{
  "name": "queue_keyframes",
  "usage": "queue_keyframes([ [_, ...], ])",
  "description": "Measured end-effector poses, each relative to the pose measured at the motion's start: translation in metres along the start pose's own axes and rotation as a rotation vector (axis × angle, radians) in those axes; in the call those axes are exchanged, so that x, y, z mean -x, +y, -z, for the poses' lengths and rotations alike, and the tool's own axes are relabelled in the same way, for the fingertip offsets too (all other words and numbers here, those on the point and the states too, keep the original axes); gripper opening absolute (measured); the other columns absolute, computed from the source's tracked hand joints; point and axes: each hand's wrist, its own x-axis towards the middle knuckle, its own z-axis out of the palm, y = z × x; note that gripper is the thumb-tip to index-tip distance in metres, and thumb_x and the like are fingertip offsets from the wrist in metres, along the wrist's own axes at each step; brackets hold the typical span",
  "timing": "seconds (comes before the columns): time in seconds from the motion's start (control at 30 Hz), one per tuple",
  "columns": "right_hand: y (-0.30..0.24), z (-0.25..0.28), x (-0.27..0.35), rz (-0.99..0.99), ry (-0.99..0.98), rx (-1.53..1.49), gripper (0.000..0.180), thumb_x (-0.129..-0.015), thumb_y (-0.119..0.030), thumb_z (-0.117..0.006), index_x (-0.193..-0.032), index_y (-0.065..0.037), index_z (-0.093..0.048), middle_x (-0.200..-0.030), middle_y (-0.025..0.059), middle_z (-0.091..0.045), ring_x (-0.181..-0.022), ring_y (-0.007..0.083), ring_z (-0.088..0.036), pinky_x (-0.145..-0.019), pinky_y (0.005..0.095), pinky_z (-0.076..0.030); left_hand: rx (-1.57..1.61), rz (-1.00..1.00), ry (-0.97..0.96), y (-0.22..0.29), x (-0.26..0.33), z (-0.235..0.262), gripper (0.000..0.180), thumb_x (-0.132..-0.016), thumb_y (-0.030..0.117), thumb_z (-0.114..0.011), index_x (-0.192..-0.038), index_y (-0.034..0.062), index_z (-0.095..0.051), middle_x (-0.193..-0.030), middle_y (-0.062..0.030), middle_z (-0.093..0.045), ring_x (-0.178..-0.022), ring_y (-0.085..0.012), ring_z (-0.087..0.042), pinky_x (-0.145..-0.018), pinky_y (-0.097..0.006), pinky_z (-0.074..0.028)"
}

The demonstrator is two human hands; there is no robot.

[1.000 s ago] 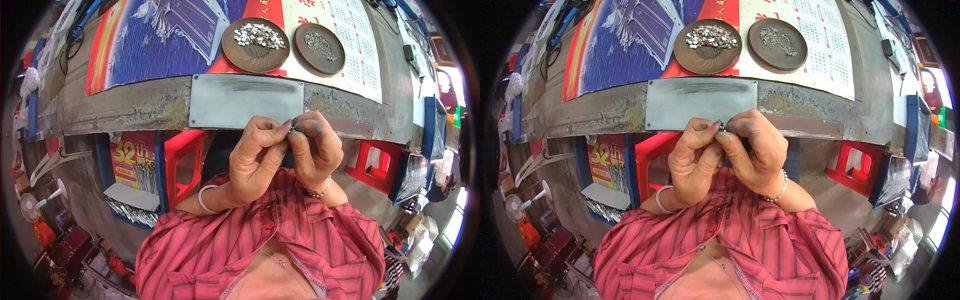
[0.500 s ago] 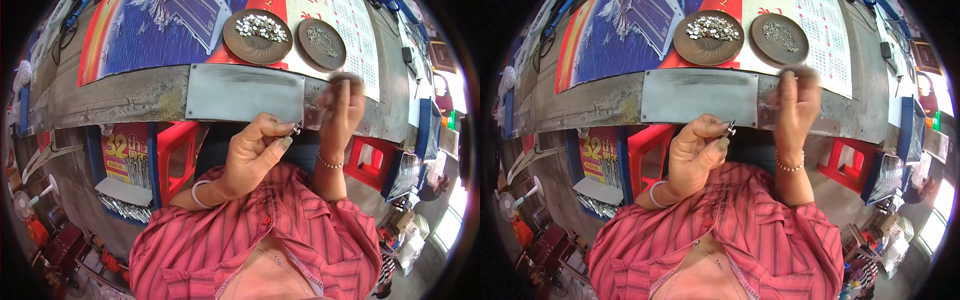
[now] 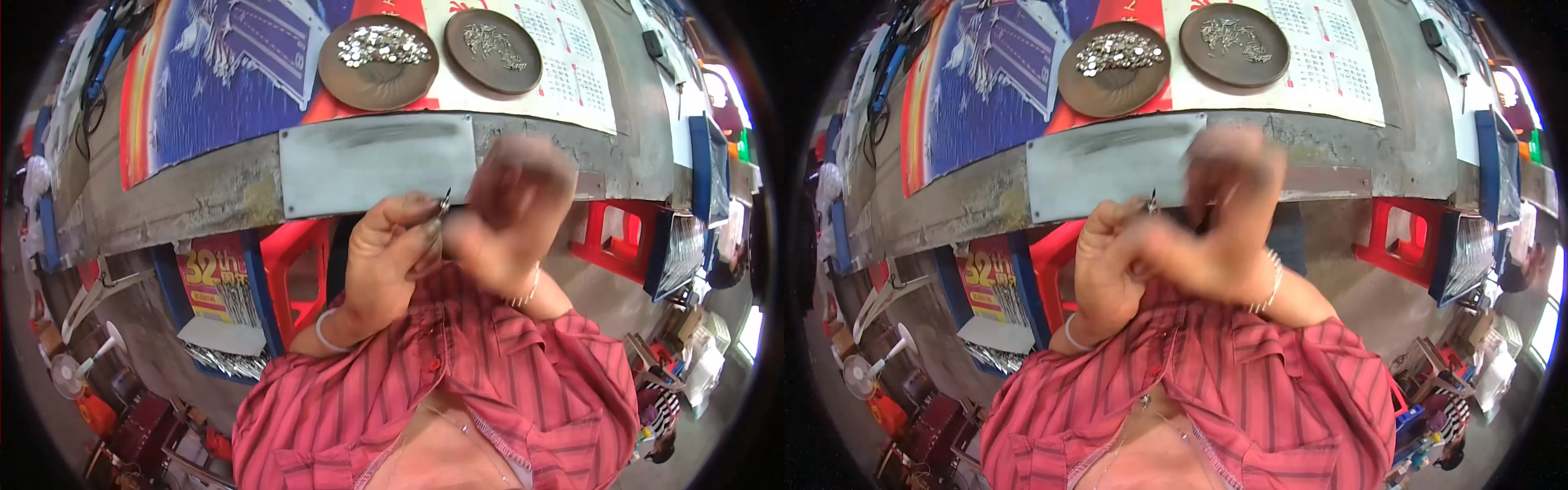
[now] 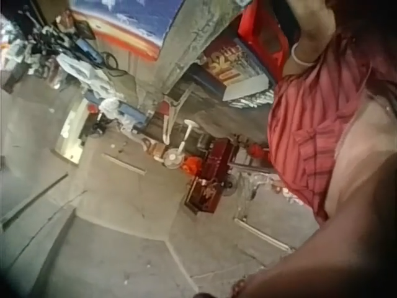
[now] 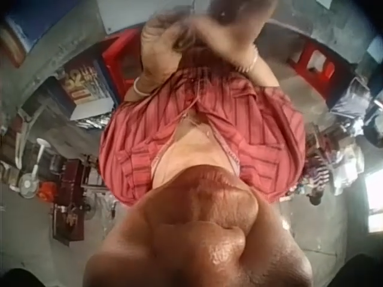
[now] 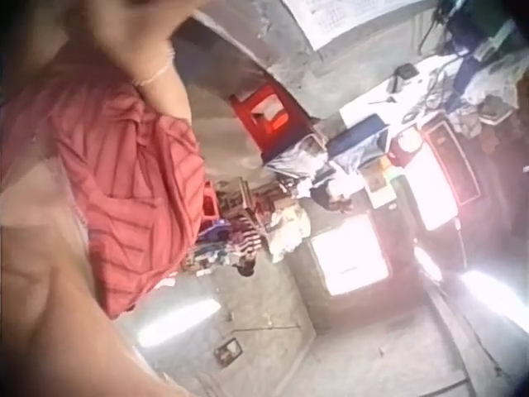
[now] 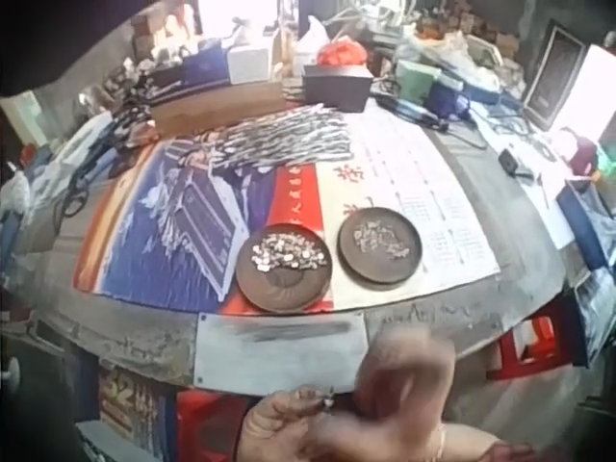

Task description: Assembling small metal pins and components by hand at a workbench.

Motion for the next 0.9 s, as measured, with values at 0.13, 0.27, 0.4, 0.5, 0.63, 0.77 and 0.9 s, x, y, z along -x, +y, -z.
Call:
queue_keyframes([
  [0.13,0.018,0.005,-0.017,-0.222,0.120,0.062,0.052,-0.066,0.003,-0.068,-0.107,-0.004,-0.038,-0.087,0.0014,-0.040,-0.060,0.0059,-0.035,-0.049,0.0196,-0.030,0.099,0.134,0.071,0.010,-0.001,-0.012,0.018,-0.090,-0.001,-0.049,-0.104,0.0068,-0.058,-0.073,-0.0005,-0.050,-0.056,-0.0065,-0.039,-0.047,-0.019,-0.030],
  [0.27,-0.001,0.006,-0.003,-0.009,-0.154,0.152,0.063,-0.060,-0.003,-0.077,-0.109,-0.007,-0.038,-0.097,0.0046,-0.042,-0.060,0.0064,-0.038,-0.049,0.0182,-0.030,-0.098,0.120,0.163,0.004,0.007,-0.012,0.017,-0.091,0.004,-0.051,-0.107,0.0066,-0.054,-0.074,-0.0014,-0.051,-0.055,-0.0058,-0.038,-0.047,-0.020,-0.030],
  [0.4,0.019,0.031,-0.017,-0.152,0.224,-0.009,0.050,-0.074,-0.009,-0.076,-0.111,-0.004,-0.043,-0.087,-0.0008,-0.045,-0.060,0.0035,-0.035,-0.051,0.0163,-0.030,0.137,0.270,0.001,0.019,-0.009,-0.009,0.015,-0.092,0.002,-0.048,-0.106,0.0038,-0.054,-0.094,-0.0034,-0.056,-0.057,-0.0069,-0.040,-0.049,-0.020,-0.031],
  [0.5,0.026,0.053,-0.018,-0.127,0.098,0.081,0.034,-0.079,-0.012,-0.071,-0.102,-0.001,-0.049,-0.089,0.0021,-0.050,-0.062,0.0043,-0.041,-0.053,0.0175,-0.035,-0.180,0.182,0.047,0.025,-0.014,-0.008,0.019,-0.093,0.003,-0.047,-0.112,0.0009,-0.053,-0.096,-0.0043,-0.058,-0.062,-0.0071,-0.045,-0.052,-0.019,-0.035],
  [0.63,0.036,0.071,-0.006,-0.045,0.020,0.231,0.022,-0.083,-0.011,-0.067,-0.093,0.002,-0.052,-0.089,0.0068,-0.052,-0.065,0.0107,-0.046,-0.060,0.0223,-0.041,-0.794,0.070,-0.012,0.048,-0.019,0.001,0.022,-0.093,0.004,-0.050,-0.113,-0.0004,-0.055,-0.098,-0.0038,-0.061,-0.068,-0.0044,-0.049,-0.061,-0.017,-0.041],
  [0.77,0.050,0.080,0.001,-0.015,0.058,0.273,0.016,-0.084,-0.008,-0.064,-0.091,0.001,-0.053,-0.088,0.0081,-0.053,-0.068,0.0129,-0.048,-0.062,0.0235,-0.043,-1.232,-0.038,-0.133,0.065,-0.044,0.000,0.022,-0.087,-0.002,-0.055,-0.108,-0.0013,-0.059,-0.093,-0.0053,-0.060,-0.071,-0.0090,-0.054,-0.065,-0.021,-0.044],
  [0.9,0.045,0.073,-0.002,0.051,0.046,0.394,0.012,-0.082,-0.004,-0.064,-0.087,0.001,-0.054,-0.081,0.0119,-0.055,-0.065,0.0206,-0.054,-0.059,0.0282,-0.045,-1.621,-0.226,-0.318,0.068,-0.071,-0.009,0.022,-0.081,-0.005,-0.057,-0.101,0.0006,-0.062,-0.087,-0.0101,-0.057,-0.073,-0.0200,-0.060,-0.064,-0.028,-0.047],
])
